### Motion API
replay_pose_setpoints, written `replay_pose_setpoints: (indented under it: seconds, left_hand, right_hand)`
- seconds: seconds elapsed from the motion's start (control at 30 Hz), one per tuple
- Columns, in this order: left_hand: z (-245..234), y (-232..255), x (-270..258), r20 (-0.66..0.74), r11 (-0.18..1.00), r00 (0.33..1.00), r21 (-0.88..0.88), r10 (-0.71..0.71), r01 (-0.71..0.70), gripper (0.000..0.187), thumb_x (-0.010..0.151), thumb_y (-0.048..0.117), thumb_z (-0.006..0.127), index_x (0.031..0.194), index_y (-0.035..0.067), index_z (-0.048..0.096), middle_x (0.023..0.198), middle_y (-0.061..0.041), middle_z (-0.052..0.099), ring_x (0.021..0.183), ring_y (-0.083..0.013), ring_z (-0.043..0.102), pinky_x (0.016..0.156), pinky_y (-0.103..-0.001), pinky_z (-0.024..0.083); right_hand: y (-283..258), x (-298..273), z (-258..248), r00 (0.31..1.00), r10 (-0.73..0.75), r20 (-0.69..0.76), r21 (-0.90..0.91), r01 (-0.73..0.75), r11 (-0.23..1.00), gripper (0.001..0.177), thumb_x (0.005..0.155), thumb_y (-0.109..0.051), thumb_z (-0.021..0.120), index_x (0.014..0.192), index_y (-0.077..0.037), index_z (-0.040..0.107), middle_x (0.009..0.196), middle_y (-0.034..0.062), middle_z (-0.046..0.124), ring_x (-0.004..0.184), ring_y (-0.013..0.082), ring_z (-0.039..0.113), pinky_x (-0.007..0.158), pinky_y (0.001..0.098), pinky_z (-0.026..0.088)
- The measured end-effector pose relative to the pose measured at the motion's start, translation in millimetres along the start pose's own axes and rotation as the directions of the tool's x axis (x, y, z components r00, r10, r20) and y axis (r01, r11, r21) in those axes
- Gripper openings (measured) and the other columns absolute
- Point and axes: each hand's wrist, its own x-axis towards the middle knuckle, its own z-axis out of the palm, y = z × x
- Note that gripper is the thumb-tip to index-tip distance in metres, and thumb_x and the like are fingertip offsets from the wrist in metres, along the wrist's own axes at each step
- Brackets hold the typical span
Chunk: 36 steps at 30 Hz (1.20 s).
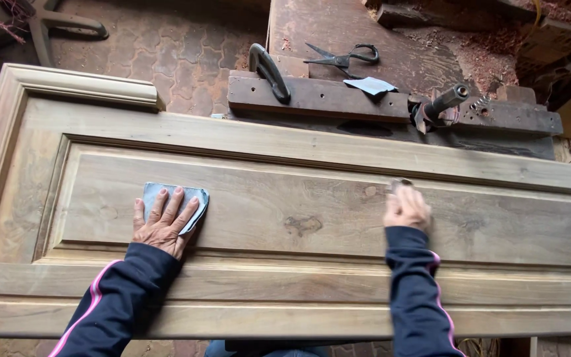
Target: Sand a large wooden panel or door using sandpaper and an electric orbital sander.
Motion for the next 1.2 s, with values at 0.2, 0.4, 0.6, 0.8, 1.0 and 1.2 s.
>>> replay_pose_setpoints:
  seconds: [0.2, 0.4, 0.6, 0.8, 1.0, 1.2]
  left_hand:
    - [1, 3, 0, -0.046, 1.0, 0.999, -0.014, 0.008, -0.008, 0.064, 0.089, 0.042, 0.058, 0.152, 0.035, 0.045, 0.164, -0.004, 0.037, 0.153, -0.0314, 0.031, 0.123, -0.069, 0.013]
    - [2, -1, -1, -0.007, 1.0, 1.0, 0.019, 0.013, -0.013, 0.066, 0.088, 0.042, 0.058, 0.152, 0.034, 0.044, 0.164, -0.006, 0.038, 0.153, -0.0326, 0.032, 0.122, -0.07, 0.013]
    - [4, 0, -2, -0.024, 1.0, 1.0, 0.01, -0.001, 0.001, 0.065, 0.088, 0.042, 0.057, 0.152, 0.035, 0.045, 0.164, -0.005, 0.038, 0.153, -0.0321, 0.032, 0.122, -0.071, 0.015]
    - [-1, 4, -2, -0.029, 1.0, 1.0, 0.01, -0.006, 0.006, 0.062, 0.092, 0.041, 0.057, 0.153, 0.035, 0.045, 0.165, -0.005, 0.04, 0.155, -0.0325, 0.034, 0.124, -0.071, 0.017]
    - [8, -2, -5, -0.027, 1.0, 1.0, 0.03, 0.001, 0.0, 0.066, 0.089, 0.04, 0.06, 0.153, 0.035, 0.045, 0.165, -0.006, 0.04, 0.154, -0.0329, 0.034, 0.123, -0.072, 0.016]
    - [6, -2, -5, -0.02, 1.0, 1.0, 0.005, 0.005, -0.005, 0.066, 0.09, 0.041, 0.06, 0.154, 0.034, 0.045, 0.166, -0.006, 0.039, 0.155, -0.0336, 0.033, 0.123, -0.072, 0.016]
  right_hand:
    - [-154, 27, -25, 0.985, -0.013, -0.174, 0.349, 0.074, 0.934, 0.018, 0.082, -0.014, 0.061, 0.097, -0.004, 0.064, 0.098, 0.0186, 0.062, 0.09, 0.0342, 0.059, 0.082, 0.0455, 0.051]
    - [-107, 31, -22, 0.97, -0.155, -0.189, 0.413, 0.222, 0.883, 0.016, 0.086, -0.017, 0.066, 0.097, -0.006, 0.065, 0.098, 0.0153, 0.063, 0.092, 0.0292, 0.06, 0.08, 0.0415, 0.051]
    - [204, -69, 21, 0.957, 0.287, 0.035, 0.169, -0.289, 0.942, 0.016, 0.103, -0.012, 0.061, 0.09, -0.003, 0.063, 0.086, 0.0155, 0.06, 0.08, 0.0331, 0.058, 0.073, 0.045, 0.052]
    - [31, -38, 54, 0.995, 0.092, -0.043, 0.274, -0.077, 0.959, 0.008, 0.103, -0.013, 0.06, 0.096, -0.008, 0.059, 0.087, 0.0122, 0.056, 0.08, 0.0278, 0.056, 0.074, 0.0402, 0.053]
    - [-178, 19, -84, 0.968, -0.13, -0.214, 0.505, 0.223, 0.833, 0.023, 0.082, -0.021, 0.063, 0.099, -0.005, 0.063, 0.099, 0.0178, 0.063, 0.095, 0.0323, 0.061, 0.084, 0.0453, 0.052]
    - [62, -42, -48, 0.999, -0.01, -0.033, 0.232, 0.017, 0.973, 0.011, 0.096, -0.013, 0.06, 0.085, -0.009, 0.062, 0.078, 0.0097, 0.059, 0.071, 0.0233, 0.057, 0.06, 0.0357, 0.051]
